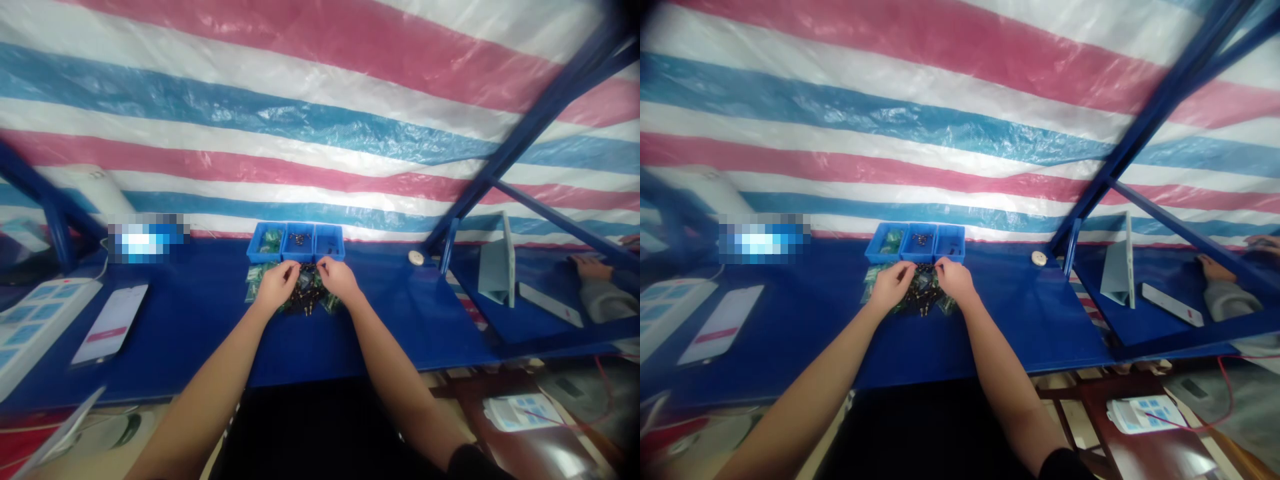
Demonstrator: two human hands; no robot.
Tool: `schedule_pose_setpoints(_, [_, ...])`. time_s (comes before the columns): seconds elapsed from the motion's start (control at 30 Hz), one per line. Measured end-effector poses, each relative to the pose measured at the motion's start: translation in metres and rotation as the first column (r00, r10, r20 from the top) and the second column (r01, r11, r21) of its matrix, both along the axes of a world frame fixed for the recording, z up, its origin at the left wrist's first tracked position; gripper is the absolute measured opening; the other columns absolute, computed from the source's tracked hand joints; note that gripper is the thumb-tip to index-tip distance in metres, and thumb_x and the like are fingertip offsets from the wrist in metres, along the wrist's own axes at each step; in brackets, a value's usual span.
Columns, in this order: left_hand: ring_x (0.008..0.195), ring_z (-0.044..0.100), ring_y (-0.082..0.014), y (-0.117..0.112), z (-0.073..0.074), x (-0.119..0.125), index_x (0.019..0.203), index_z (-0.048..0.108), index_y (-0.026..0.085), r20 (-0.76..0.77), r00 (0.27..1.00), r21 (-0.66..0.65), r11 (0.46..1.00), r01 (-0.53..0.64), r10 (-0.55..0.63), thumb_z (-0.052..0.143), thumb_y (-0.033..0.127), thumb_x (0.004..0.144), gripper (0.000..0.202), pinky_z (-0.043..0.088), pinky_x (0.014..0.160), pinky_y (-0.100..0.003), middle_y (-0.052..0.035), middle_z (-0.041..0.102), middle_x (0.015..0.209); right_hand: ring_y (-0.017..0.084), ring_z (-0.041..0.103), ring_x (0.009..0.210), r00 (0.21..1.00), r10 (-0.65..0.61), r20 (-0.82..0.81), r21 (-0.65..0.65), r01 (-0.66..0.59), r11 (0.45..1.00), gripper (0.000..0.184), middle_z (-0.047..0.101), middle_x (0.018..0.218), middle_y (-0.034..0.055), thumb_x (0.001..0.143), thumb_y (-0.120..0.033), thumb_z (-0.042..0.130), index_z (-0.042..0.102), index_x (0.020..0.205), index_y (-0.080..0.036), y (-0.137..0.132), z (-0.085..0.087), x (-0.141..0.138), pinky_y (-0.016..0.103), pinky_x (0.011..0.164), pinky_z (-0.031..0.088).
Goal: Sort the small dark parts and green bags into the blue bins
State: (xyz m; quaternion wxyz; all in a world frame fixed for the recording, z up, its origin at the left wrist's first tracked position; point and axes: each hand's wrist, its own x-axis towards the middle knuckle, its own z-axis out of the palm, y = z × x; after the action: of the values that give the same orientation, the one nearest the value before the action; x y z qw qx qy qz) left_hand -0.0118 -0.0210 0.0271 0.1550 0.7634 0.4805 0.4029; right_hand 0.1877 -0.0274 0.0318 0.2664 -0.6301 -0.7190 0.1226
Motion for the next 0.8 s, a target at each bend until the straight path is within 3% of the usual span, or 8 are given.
schedule_pose_setpoints(0.13, [0.061,0.06,-0.0133,0.0,0.0,0.0,0.097,0.068,0.022,0.006,1.0,0.019,1.0,0.014,-0.014,0.048,0.042,0.093,0.029,0.045,0.062,-0.024,-0.0006,0.071,0.08,0.015,0.056,0.06,0.947,0.124,-0.297,0.103,-0.098,0.99,0.023,0.06,0.068,-0.0008,0.094,-0.038,0.045,0.061,0.102,-0.023,-0.002,-0.001,-0.012,0.026,0.063,0.043])
schedule_pose_setpoints(0.27, [0.061,0.061,-0.0132,0.001,-0.002,0.0,0.107,0.068,0.022,0.019,0.997,0.027,0.997,0.07,-0.071,0.051,0.042,0.092,0.031,0.047,0.063,-0.024,-0.0007,0.071,0.079,0.013,0.054,0.056,0.715,0.254,-0.651,0.081,-0.268,0.96,0.026,0.056,0.063,-0.0027,0.091,-0.045,0.051,0.058,0.099,-0.021,0.001,-0.005,-0.023,0.024,0.056,0.044])
schedule_pose_setpoints(0.33, [0.065,0.063,-0.014,0.002,-0.003,0.0,0.113,0.067,0.022,0.029,0.993,0.028,0.993,0.111,-0.111,0.049,0.041,0.093,0.033,0.049,0.065,-0.025,-0.0026,0.073,0.087,0.011,0.051,0.051,0.615,0.265,-0.742,0.058,-0.335,0.941,0.028,0.054,0.06,-0.0042,0.088,-0.047,0.055,0.058,0.098,-0.022,0.002,-0.007,-0.026,0.023,0.05,0.042])
schedule_pose_setpoints(0.43, [0.072,0.065,-0.015,0.002,-0.003,0.0,0.114,0.067,0.021,0.058,0.989,0.013,0.99,0.138,-0.138,0.046,0.04,0.094,0.034,0.05,0.07,-0.026,-0.0042,0.073,0.097,0.009,0.048,0.048,0.536,0.242,-0.809,0.028,-0.376,0.926,0.029,0.052,0.059,-0.0059,0.085,-0.049,0.059,0.057,0.098,-0.023,0.003,-0.007,-0.028,0.021,0.046,0.039])
schedule_pose_setpoints(0.63, [0.064,0.06,-0.013,-0.001,0.0,0.001,0.097,0.067,0.019,0.046,0.986,-0.029,0.987,0.16,-0.158,0.044,0.042,0.095,0.032,0.046,0.063,-0.024,-0.0018,0.069,0.079,0.009,0.048,0.047,0.484,0.197,-0.853,-0.006,-0.385,0.923,0.031,0.053,0.058,-0.0062,0.082,-0.05,0.063,0.059,0.098,-0.023,0.0,-0.001,-0.029,0.02,0.043,0.037])
schedule_pose_setpoints(0.8, [0.058,0.056,-0.0127,-0.001,-0.001,0.002,0.097,0.064,0.02,0.013,0.992,-0.023,0.992,0.128,-0.128,0.048,0.044,0.092,0.029,0.043,0.059,-0.024,0.0007,0.064,0.069,0.011,0.054,0.053,0.571,0.207,-0.794,0.044,-0.287,0.957,0.029,0.059,0.063,-0.0029,0.079,-0.047,0.067,0.065,0.087,-0.02,0.003,-0.001,-0.023,0.023,0.052,0.045])
